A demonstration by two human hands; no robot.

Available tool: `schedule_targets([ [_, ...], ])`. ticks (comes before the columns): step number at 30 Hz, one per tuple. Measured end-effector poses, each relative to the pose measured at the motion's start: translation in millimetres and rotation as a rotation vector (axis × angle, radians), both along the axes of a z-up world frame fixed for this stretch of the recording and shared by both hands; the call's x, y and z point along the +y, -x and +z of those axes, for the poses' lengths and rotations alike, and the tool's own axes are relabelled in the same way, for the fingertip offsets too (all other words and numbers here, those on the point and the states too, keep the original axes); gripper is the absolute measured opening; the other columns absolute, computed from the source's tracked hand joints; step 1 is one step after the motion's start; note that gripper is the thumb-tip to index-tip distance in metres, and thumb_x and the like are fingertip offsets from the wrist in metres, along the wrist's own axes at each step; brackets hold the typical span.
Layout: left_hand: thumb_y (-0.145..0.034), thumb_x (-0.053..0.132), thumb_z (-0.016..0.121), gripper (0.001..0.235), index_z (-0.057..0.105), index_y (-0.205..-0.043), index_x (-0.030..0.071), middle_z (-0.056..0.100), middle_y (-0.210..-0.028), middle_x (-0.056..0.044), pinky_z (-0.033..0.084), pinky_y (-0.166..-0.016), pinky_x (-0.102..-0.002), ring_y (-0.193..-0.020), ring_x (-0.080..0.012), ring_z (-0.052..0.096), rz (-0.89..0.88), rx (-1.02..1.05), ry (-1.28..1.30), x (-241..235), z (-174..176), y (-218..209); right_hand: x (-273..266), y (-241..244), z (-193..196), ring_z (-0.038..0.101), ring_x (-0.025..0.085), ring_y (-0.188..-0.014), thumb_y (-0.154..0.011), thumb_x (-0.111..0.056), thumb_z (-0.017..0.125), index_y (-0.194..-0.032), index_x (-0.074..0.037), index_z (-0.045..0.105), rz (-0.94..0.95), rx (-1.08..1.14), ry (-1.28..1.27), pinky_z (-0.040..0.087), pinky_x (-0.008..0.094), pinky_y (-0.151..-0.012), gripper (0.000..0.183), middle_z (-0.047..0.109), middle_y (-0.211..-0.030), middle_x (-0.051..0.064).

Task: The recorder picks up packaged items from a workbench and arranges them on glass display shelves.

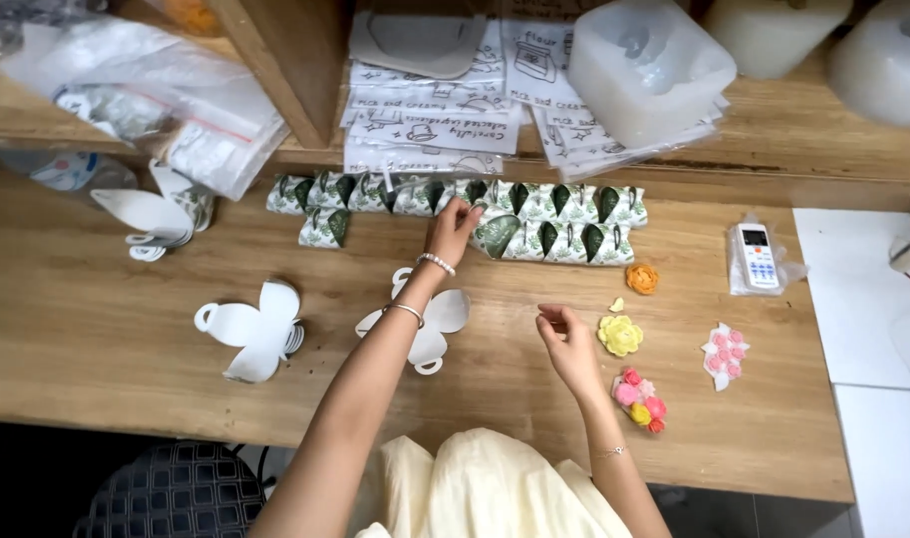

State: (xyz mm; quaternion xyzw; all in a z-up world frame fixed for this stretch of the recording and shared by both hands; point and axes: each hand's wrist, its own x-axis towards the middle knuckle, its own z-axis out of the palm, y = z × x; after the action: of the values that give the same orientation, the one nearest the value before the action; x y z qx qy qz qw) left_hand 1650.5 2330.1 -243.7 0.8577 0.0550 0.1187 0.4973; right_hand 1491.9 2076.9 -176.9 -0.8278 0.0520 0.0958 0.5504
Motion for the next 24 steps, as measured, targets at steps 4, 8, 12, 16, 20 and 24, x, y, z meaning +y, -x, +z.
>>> schedule_targets([
  [4,-0.100,0.029,0.069,0.027,0.063,-0.095,0.003,0.065,-0.071,-0.009,0.047,-0.060,-0.035,-0.062,-0.0183,0.057,-0.075,0.015,0.050,8,104,50,19,-35,-14,0.070,0.025,-0.109,-0.100,-0.025,0.060,-0.131,-0.004,0.061,-0.022,0.165,-0.423,0.060,0.041,-0.085,0.038,0.070,-0.122,0.014],
  [8,-0.101,0.028,0.067,0.025,0.063,-0.097,0.003,0.070,-0.078,-0.006,0.051,-0.063,-0.031,-0.068,-0.0132,0.063,-0.097,-0.150,0.127,23,158,100,51,-47,18,0.065,0.032,-0.119,-0.103,-0.039,0.052,-0.141,-0.005,0.053,0.014,0.421,-0.927,0.056,0.051,-0.098,0.052,0.065,-0.130,0.021],
  [12,-0.101,0.027,0.068,0.025,0.066,-0.098,0.002,0.072,-0.081,-0.007,0.052,-0.064,-0.031,-0.069,-0.0125,0.062,-0.089,-0.122,0.127,43,193,153,96,-33,44,0.055,0.038,-0.130,-0.105,-0.048,0.043,-0.143,-0.002,0.048,0.120,0.772,-1.346,0.045,0.058,-0.109,0.060,0.060,-0.137,0.021],
  [16,-0.099,0.029,0.068,0.027,0.067,-0.099,0.002,0.073,-0.083,-0.008,0.053,-0.065,-0.031,-0.071,-0.0127,0.065,0.013,-0.039,0.166,68,229,220,149,-3,57,0.053,0.033,-0.134,-0.105,-0.046,0.040,-0.144,-0.011,0.053,0.239,1.003,-1.490,0.043,0.060,-0.112,0.054,0.058,-0.144,0.013],
  [20,-0.100,0.029,0.068,0.027,0.066,-0.101,0.002,0.076,-0.096,-0.006,0.057,-0.074,-0.030,-0.083,-0.0133,0.072,0.212,-0.106,0.158,92,237,310,202,43,51,0.053,0.036,-0.134,-0.108,-0.044,0.041,-0.143,-0.013,0.055,0.517,1.113,-1.458,0.040,0.057,-0.109,0.049,0.060,-0.144,0.013],
  [24,-0.094,0.026,0.077,0.040,0.060,-0.122,0.003,0.070,-0.123,-0.011,0.056,-0.094,-0.033,-0.114,-0.0173,0.068,0.435,-0.347,0.155,98,259,437,260,129,81,0.052,0.035,-0.134,-0.110,-0.039,0.037,-0.144,-0.007,0.054,0.755,1.338,-1.459,0.037,0.054,-0.112,0.049,0.057,-0.147,0.016],
])
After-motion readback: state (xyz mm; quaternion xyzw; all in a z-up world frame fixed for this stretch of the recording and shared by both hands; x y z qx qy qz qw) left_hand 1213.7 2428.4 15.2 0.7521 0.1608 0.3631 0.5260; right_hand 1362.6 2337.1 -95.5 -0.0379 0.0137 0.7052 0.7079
